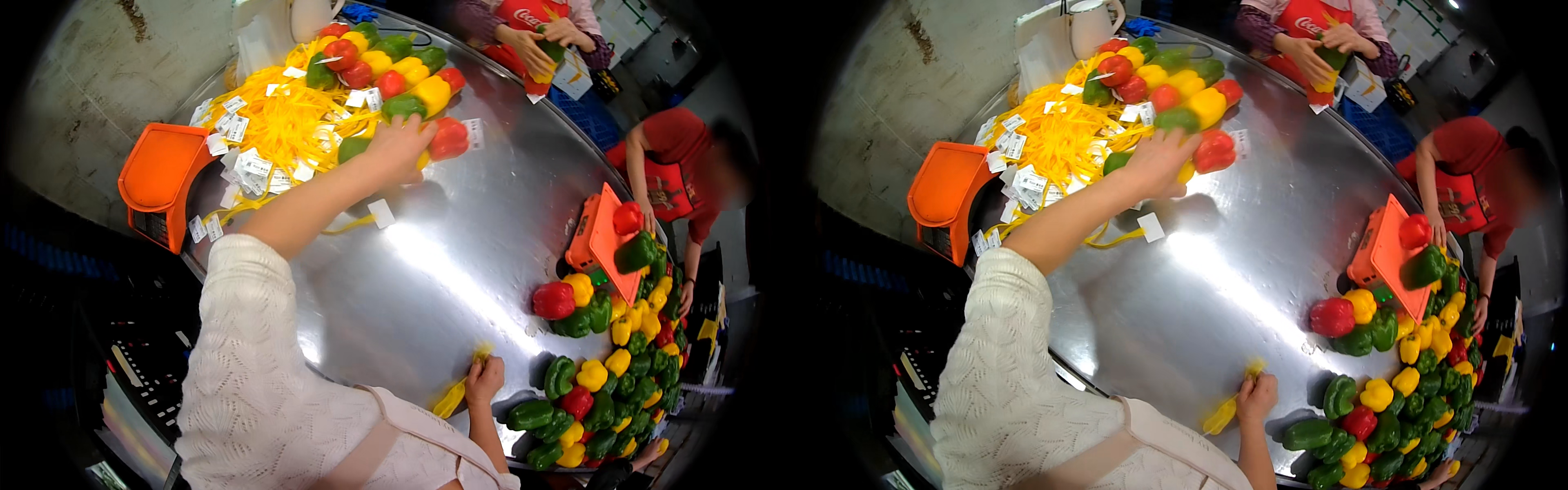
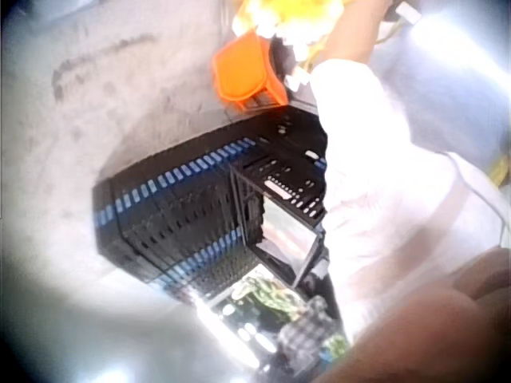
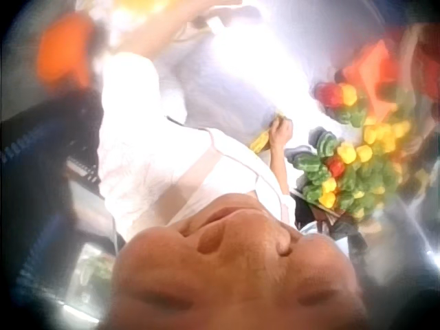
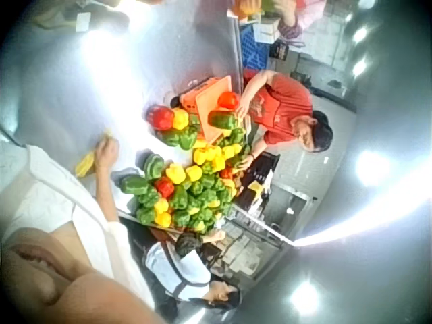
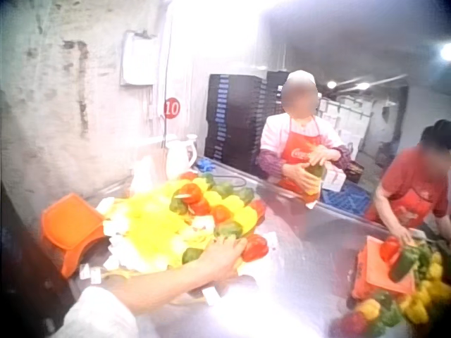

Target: The person assembles bundles of bell peppers by stacking green, yellow, and red peppers and securing them with yellow rubber bands. The person places the completed bundles into a black crate.

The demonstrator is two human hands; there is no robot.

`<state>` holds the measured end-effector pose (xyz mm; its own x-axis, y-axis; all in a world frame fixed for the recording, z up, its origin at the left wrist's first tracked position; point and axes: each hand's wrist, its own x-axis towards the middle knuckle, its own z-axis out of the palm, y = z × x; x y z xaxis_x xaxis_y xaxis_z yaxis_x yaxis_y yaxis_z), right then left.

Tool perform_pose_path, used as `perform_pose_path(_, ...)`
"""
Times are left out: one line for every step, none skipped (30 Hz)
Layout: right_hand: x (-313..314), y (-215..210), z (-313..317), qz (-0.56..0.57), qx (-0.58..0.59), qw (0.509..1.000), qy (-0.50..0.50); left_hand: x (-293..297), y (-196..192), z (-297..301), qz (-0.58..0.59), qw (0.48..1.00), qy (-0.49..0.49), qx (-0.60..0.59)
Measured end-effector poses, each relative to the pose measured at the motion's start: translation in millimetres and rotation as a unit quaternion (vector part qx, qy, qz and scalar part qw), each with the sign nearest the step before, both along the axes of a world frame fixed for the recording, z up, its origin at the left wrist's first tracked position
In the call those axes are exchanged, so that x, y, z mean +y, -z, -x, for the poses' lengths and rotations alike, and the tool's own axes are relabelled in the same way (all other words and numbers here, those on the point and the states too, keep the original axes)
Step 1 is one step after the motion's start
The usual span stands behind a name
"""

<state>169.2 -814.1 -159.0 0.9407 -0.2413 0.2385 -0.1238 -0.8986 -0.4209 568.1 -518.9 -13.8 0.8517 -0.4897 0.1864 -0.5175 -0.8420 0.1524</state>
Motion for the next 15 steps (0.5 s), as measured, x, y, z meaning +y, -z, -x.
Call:
perform_pose_path(0, -1, 0, 0.001, 0.000, 1.000, 0.000, -1, -6, -10, -0.010, 1.000, 0.000, -0.016)
perform_pose_path(0, -2, -1, 0.002, 0.000, 1.000, 0.003, -1, -12, -22, -0.021, 0.999, 0.001, -0.030)
perform_pose_path(0, -3, -1, 0.006, 0.003, 1.000, -0.004, -2, -17, -35, -0.018, 0.999, -0.009, -0.027)
perform_pose_path(0, -4, -2, 0.012, 0.000, 1.000, -0.012, -4, -21, -48, -0.013, 0.999, -0.027, -0.025)
perform_pose_path(0, -4, -2, 0.016, 0.001, 1.000, -0.018, -6, -25, -64, -0.011, 0.999, -0.044, -0.023)
perform_pose_path(0, -5, -3, 0.017, 0.006, 1.000, -0.016, -9, -27, -80, -0.011, 0.998, -0.060, -0.018)
perform_pose_path(0, -5, -3, 0.005, 0.006, 1.000, -0.020, -9, -30, -98, -0.007, 0.997, -0.069, -0.033)
perform_pose_path(0, -5, -4, 0.003, 0.008, 1.000, -0.017, -8, -31, -116, -0.023, 0.995, -0.081, -0.045)
perform_pose_path(-1, -4, -4, 0.003, 0.008, 1.000, -0.015, -7, -34, -136, -0.035, 0.993, -0.092, -0.069)
perform_pose_path(-1, -3, -4, 0.003, 0.007, 1.000, -0.013, -6, -38, -156, -0.045, 0.989, -0.102, -0.096)
perform_pose_path(-2, -2, -4, 0.005, 0.005, 1.000, -0.017, -3, -42, -174, -0.043, 0.983, -0.117, -0.132)
perform_pose_path(-3, -1, -4, 0.007, 0.002, 1.000, -0.018, -2, -44, -188, -0.040, 0.976, -0.129, -0.169)
perform_pose_path(-3, 0, -3, 0.011, -0.001, 1.000, -0.017, -8, -42, -197, -0.046, 0.974, -0.141, -0.171)
perform_pose_path(-4, 0, -2, 0.011, -0.006, 1.000, -0.018, -19, -40, -202, -0.004, 0.970, -0.109, -0.219)
perform_pose_path(-4, 1, -1, 0.011, -0.013, 1.000, -0.020, -34, -39, -203, 0.026, 0.969, -0.081, -0.233)
